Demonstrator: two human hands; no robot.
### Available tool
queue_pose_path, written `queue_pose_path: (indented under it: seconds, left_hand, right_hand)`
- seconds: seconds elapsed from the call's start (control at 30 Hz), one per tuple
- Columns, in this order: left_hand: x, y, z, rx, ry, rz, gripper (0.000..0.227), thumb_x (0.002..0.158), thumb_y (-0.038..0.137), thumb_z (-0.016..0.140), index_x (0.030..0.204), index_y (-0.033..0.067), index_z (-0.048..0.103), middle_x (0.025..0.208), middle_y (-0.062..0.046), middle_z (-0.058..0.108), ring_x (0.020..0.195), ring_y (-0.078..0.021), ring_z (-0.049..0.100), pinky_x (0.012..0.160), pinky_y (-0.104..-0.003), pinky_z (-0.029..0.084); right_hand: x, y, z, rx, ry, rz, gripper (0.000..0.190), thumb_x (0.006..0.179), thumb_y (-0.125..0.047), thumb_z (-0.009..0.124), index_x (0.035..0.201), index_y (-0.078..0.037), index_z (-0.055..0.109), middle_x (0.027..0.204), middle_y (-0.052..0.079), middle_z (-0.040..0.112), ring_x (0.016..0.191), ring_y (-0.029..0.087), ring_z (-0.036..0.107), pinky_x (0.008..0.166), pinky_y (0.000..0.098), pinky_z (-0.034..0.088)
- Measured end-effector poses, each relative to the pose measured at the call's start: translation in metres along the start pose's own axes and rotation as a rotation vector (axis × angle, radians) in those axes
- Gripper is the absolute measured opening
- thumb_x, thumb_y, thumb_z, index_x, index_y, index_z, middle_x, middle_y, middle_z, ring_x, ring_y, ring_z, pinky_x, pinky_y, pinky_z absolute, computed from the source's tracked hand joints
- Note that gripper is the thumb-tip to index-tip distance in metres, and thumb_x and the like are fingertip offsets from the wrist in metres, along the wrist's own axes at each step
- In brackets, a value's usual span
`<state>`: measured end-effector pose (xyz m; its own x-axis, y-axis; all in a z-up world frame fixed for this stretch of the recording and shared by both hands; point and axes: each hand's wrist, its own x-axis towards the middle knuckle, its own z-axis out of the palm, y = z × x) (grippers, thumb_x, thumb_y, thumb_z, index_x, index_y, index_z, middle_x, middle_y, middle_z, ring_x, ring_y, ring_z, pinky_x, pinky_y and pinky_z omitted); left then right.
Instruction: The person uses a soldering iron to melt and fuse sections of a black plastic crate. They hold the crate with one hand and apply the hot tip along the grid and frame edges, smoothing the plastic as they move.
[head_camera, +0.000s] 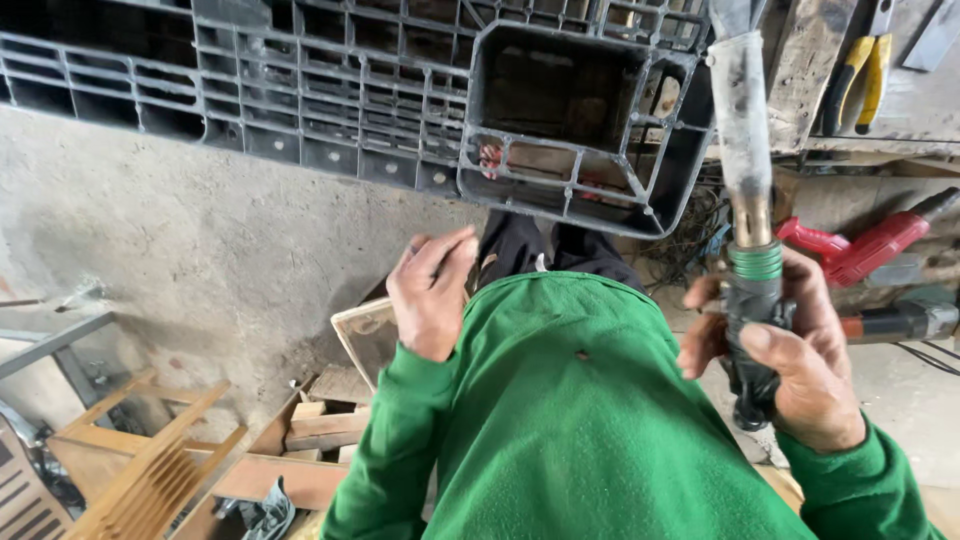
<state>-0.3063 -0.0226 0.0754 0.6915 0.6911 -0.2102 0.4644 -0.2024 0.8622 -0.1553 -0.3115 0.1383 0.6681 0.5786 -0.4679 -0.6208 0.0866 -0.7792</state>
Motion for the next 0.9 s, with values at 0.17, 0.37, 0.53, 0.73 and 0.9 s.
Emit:
queue_pose_path:
  seconds: [0.17, 0.37, 0.53, 0.73, 0.9]
  left_hand:
    - [0.055, -0.001, 0.02, 0.333, -0.042, 0.425, 0.018, 0.098, 0.014, 0.078, 0.114, 0.0073, 0.077, 0.106, -0.008, 0.062, 0.087, -0.0226, 0.066, 0.071, -0.034, 0.056]
    - [0.122, -0.01, 0.042, 0.583, -0.218, 0.722, 0.023, 0.088, 0.021, 0.079, 0.107, 0.0087, 0.076, 0.109, -0.007, 0.061, 0.095, -0.0274, 0.06, 0.075, -0.043, 0.052]
    - [0.141, -0.008, 0.039, 0.535, -0.336, 0.725, 0.02, 0.089, 0.024, 0.08, 0.101, 0.009, 0.074, 0.101, -0.002, 0.06, 0.097, -0.0265, 0.06, 0.075, -0.041, 0.052]
    - [0.163, -0.012, 0.047, 0.534, -0.395, 0.909, 0.022, 0.087, 0.018, 0.071, 0.107, 0.0092, 0.076, 0.107, -0.003, 0.063, 0.098, -0.0235, 0.058, 0.077, -0.036, 0.048]
    - [0.178, -0.014, 0.056, 0.555, -0.591, 1.019, 0.023, 0.089, 0.017, 0.065, 0.108, 0.0074, 0.075, 0.104, -0.001, 0.065, 0.099, -0.0203, 0.059, 0.078, -0.036, 0.046]
  right_hand:
    - [-0.011, 0.019, 0.007, -0.176, 0.009, 0.121, 0.073, 0.094, -0.005, 0.067, 0.158, -0.007, 0.031, 0.106, 0.019, 0.063, 0.063, 0.017, 0.059, 0.047, 0.0289, 0.051]
    - [-0.02, 0.022, 0.003, -0.792, 0.001, 0.065, 0.065, 0.094, -0.012, 0.067, 0.153, -0.003, 0.042, 0.105, 0.01, 0.058, 0.084, 0.014, 0.052, 0.068, 0.0276, 0.046]
    - [-0.007, -0.027, 0.008, -1.207, 0.128, 0.504, 0.06, 0.096, -0.018, 0.066, 0.154, -0.018, 0.056, 0.085, 0.01, 0.064, 0.062, 0.018, 0.057, 0.055, 0.0343, 0.05]
    - [0.017, -0.077, 0.041, -1.418, 0.178, 0.497, 0.058, 0.087, -0.022, 0.069, 0.144, -0.021, 0.06, 0.08, 0.007, 0.066, 0.062, 0.018, 0.06, 0.058, 0.0311, 0.052]
    - [0.034, -0.09, 0.038, -1.388, 0.159, 0.622, 0.056, 0.093, -0.028, 0.072, 0.148, -0.023, 0.06, 0.078, 0.008, 0.068, 0.065, 0.019, 0.06, 0.059, 0.0326, 0.055]
